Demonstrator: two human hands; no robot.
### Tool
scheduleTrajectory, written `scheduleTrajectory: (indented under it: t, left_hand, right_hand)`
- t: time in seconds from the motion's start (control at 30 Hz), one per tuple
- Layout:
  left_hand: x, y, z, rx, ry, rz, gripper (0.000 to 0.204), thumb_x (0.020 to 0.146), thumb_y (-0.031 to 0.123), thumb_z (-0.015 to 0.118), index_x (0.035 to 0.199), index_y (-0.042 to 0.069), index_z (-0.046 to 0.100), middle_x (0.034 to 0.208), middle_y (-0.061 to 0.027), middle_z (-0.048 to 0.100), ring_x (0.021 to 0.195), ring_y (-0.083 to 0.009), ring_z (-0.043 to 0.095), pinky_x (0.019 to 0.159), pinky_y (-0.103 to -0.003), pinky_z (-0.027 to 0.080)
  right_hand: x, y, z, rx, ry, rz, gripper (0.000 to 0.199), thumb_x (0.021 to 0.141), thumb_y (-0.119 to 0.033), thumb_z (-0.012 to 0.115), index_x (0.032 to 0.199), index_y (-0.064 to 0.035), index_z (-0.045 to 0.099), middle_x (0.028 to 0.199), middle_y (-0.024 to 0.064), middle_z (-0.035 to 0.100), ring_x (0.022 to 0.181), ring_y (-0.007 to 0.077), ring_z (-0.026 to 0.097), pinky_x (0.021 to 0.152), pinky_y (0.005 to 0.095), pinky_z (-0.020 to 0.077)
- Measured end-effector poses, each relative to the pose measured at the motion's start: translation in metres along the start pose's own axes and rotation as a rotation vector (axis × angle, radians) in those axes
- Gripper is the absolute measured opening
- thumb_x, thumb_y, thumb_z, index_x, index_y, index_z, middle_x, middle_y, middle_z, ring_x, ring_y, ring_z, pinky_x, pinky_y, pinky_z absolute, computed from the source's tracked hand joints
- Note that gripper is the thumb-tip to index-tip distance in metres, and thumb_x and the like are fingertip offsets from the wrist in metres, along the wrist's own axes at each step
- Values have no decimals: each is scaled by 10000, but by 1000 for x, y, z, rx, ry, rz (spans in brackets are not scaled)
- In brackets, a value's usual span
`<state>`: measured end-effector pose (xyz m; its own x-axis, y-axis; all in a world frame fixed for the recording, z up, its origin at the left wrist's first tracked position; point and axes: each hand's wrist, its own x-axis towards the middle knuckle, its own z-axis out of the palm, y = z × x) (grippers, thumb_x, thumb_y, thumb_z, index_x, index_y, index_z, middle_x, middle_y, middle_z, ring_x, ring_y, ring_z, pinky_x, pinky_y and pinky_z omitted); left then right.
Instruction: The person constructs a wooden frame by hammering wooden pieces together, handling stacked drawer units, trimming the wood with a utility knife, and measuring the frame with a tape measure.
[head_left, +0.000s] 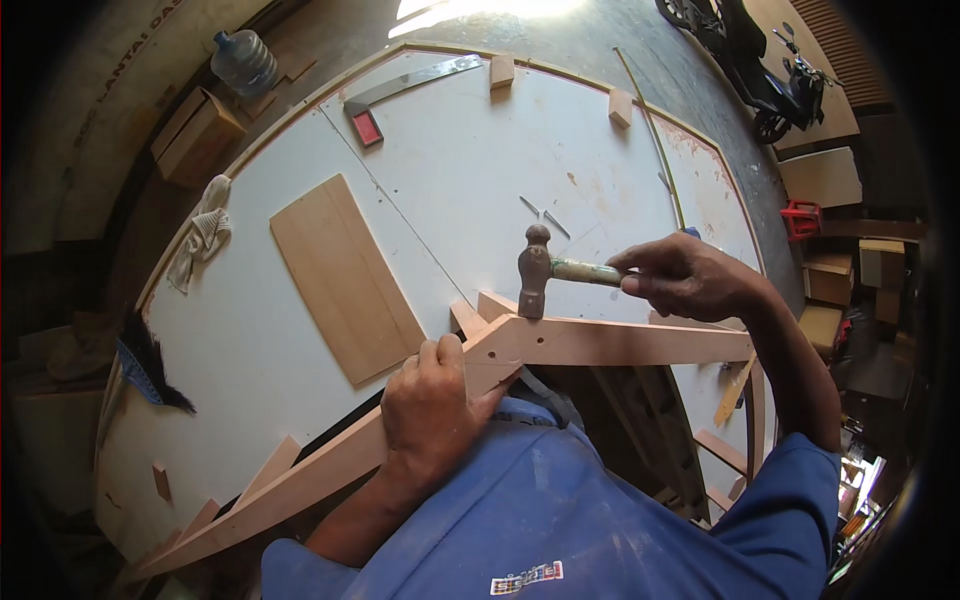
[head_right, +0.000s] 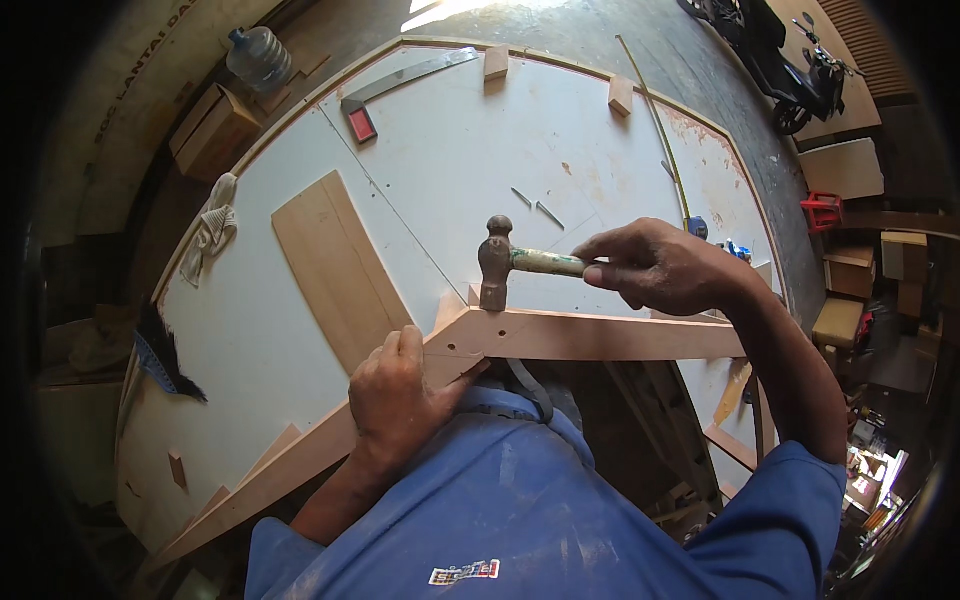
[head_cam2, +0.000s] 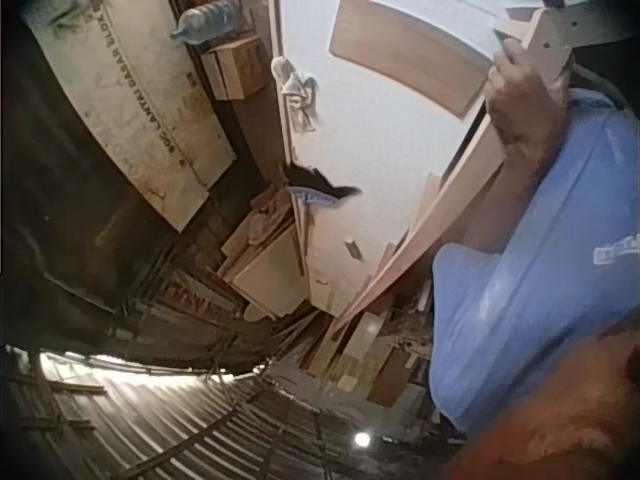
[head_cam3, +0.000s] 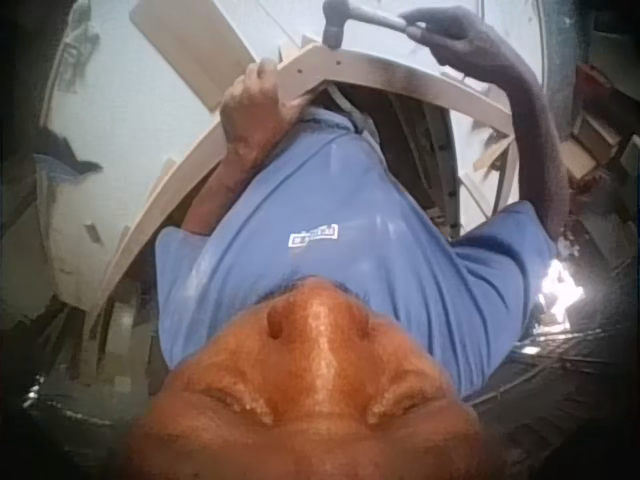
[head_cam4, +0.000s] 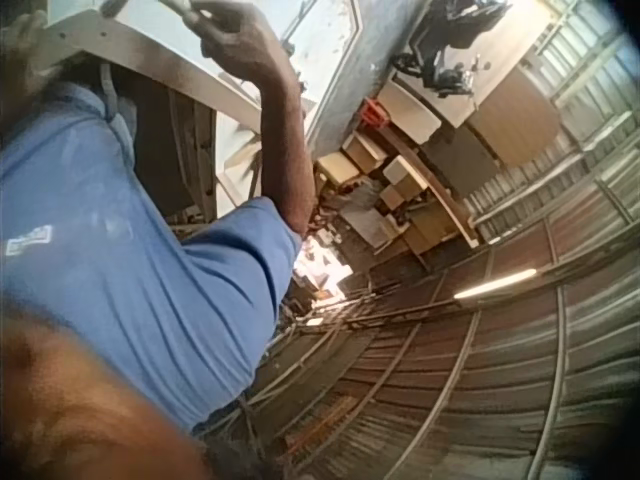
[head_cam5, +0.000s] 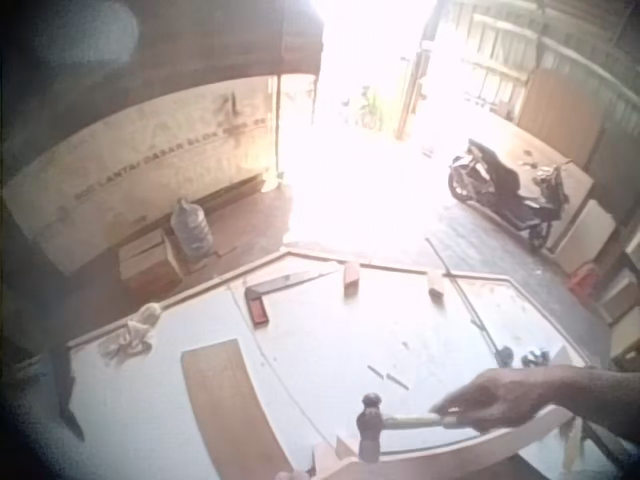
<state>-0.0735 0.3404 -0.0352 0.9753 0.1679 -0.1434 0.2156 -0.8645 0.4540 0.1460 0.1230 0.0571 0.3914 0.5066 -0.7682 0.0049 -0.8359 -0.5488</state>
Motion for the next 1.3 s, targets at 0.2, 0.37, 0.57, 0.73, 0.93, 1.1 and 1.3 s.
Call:
scheduleTrajectory:
  t: [0.2, 0.37, 0.57, 0.73, 0.93, 1.1, 1.3]
  left_hand:
    - [-4, 4, -1, 9, -8, 12, 603, 755, 578, 788, 842, 29, 553, 763, -110, 572, 644, -298, 632, 580, -400, 519]
    - [4, 25, 0, -157, 191, 149, 607, 762, 392, 815, 1205, 35, 605, 1107, -146, 632, 1029, -341, 636, 875, -453, 519]
    - [10, 46, 8, -247, 159, 252, 580, 739, 201, 841, 1237, 23, 601, 1185, -144, 635, 1138, -341, 619, 962, -431, 499]
    - [10, 55, 12, -408, 159, 289, 465, 768, 230, 835, 1132, 9, 648, 1106, -141, 651, 1020, -317, 649, 893, -398, 515]
    - [17, 101, 32, -232, 187, 307, 308, 925, 326, 682, 954, 20, 699, 894, -117, 680, 890, -305, 639, 882, -407, 454]
    - [22, 165, 92, -75, 257, 428, 362, 949, 393, 629, 905, 41, 700, 874, -138, 685, 863, -329, 648, 883, -416, 444]
    - [27, 253, 138, -57, 180, 404, 452, 949, 485, 587, 879, 56, 712, 846, -147, 709, 859, -330, 674, 894, -417, 455]
  right_hand:
    - [-23, 3, 4, 72, 205, 21, 404, 994, -313, 631, 1265, -12, 635, 634, -12, 526, 560, 76, 487, 517, 268, 403]
    - [-91, 19, 20, 284, 585, -78, 389, 1008, -284, 613, 1253, 18, 625, 626, -21, 511, 525, 35, 446, 464, 221, 339]
    - [-222, 81, 76, 475, 1070, -179, 335, 1009, -214, 592, 1253, 15, 614, 625, -26, 525, 483, 15, 419, 428, 193, 293]
    - [-329, 172, 153, 578, 1407, -136, 402, 993, -270, 620, 1279, 10, 582, 636, -21, 515, 442, 9, 386, 402, 172, 298]
    - [-383, 299, 278, 854, 1290, -19, 399, 972, -306, 652, 1264, -44, 578, 603, -20, 497, 446, 39, 423, 411, 194, 339]
    - [-357, 394, 354, 1130, 1094, 130, 319, 935, -206, 687, 1196, -34, 623, 634, -7, 547, 462, 42, 453, 419, 202, 363]
    - [-282, 517, 394, 1144, 1096, 266, 285, 914, -147, 701, 1149, -10, 617, 661, -3, 564, 452, 54, 473, 401, 240, 398]
